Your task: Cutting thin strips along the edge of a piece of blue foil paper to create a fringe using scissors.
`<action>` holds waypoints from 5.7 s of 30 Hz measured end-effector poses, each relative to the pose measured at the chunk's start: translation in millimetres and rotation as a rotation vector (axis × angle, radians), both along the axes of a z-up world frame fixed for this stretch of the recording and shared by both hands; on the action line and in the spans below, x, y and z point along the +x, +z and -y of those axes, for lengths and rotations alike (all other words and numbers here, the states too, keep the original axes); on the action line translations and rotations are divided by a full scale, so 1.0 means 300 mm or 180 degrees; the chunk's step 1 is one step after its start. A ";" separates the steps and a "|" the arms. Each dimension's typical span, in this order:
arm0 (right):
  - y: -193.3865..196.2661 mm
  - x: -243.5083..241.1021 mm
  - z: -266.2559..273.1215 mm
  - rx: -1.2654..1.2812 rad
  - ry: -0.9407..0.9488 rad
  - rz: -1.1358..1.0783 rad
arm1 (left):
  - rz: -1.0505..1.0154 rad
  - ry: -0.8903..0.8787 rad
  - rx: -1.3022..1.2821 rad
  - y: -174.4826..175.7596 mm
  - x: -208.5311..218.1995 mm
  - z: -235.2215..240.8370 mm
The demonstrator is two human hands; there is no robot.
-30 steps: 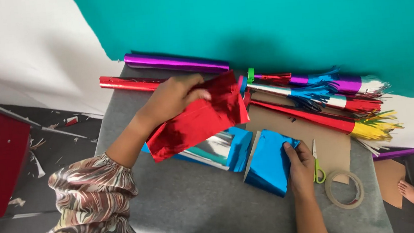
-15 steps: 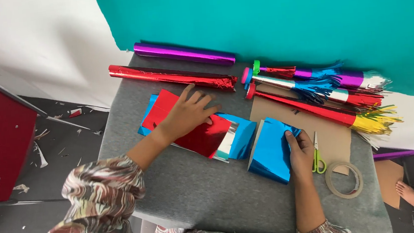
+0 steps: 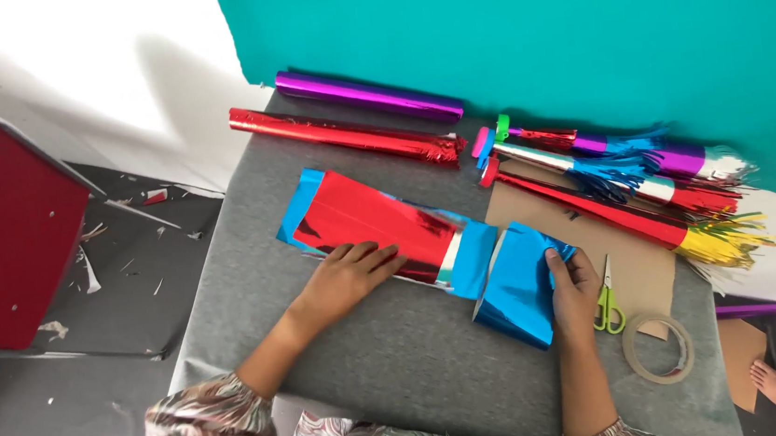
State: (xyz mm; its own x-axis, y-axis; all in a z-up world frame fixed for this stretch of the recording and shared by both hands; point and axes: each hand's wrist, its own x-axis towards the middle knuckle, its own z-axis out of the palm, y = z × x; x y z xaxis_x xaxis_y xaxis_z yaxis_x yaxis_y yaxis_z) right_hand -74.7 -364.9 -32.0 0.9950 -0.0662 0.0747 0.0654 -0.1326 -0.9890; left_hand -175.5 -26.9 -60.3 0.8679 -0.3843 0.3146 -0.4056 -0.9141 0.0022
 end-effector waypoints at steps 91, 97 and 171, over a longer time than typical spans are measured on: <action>-0.060 -0.251 0.092 0.0588 0.1133 -0.0755 | -0.1022 0.0950 -0.5447 0.052 -0.040 0.328; -0.117 -0.215 0.071 0.0751 0.0749 -0.0943 | -0.0890 0.1082 -0.5306 0.047 -0.044 0.304; -0.096 0.096 -0.019 0.0345 0.0797 -0.0549 | 0.0156 0.1056 -0.4986 -0.003 0.301 0.259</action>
